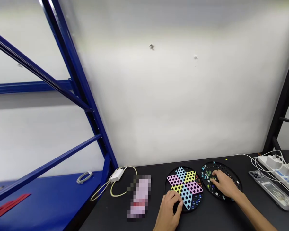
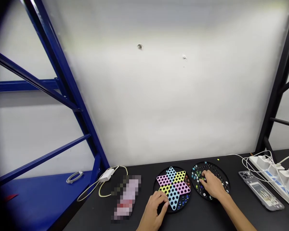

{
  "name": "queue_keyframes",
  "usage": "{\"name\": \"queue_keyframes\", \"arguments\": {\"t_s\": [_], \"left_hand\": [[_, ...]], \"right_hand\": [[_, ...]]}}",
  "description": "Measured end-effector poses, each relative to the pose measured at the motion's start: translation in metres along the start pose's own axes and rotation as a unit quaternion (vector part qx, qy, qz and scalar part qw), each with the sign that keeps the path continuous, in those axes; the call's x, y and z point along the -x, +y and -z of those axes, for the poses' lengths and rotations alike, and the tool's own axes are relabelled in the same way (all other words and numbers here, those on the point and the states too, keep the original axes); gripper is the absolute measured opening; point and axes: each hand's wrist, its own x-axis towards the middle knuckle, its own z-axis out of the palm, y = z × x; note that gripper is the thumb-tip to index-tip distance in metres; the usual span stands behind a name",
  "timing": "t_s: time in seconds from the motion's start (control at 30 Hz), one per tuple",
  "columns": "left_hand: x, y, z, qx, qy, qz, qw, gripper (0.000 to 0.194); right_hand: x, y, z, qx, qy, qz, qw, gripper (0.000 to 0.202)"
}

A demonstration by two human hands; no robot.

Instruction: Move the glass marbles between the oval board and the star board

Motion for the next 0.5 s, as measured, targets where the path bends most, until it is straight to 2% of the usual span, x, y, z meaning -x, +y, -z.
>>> {"name": "queue_keyframes", "arguments": {"t_s": [0.13,0.37,0.43,0.47,0.5], "left_hand": [[0.001,0.000,0.000,-0.004,-0.002,0.000,1.000,0.023],[0.003,-0.008,-0.004,-0.002,0.005,-0.009,1.000,0.022],[0.003,-0.012,-0.006,-0.002,0.010,-0.015,1.000,0.024],[0.003,-0.014,-0.007,-0.003,0.010,-0.018,1.000,0.026],[0.003,-0.015,-0.008,-0.004,0.009,-0.021,1.000,0.027]], "right_hand": [[-0.003,-0.008,-0.008,0.079,-0.027,0.050,0.995,0.019],[-0.012,-0.003,-0.010,0.001,-0.027,0.080,0.996,0.015],[-0.014,-0.004,-0.006,-0.067,-0.012,0.075,0.995,0.023],[-0.014,-0.006,-0.003,-0.148,-0.002,0.055,0.987,0.029],[-0.013,-0.009,0.001,-0.262,0.005,0.024,0.965,0.033]]}}
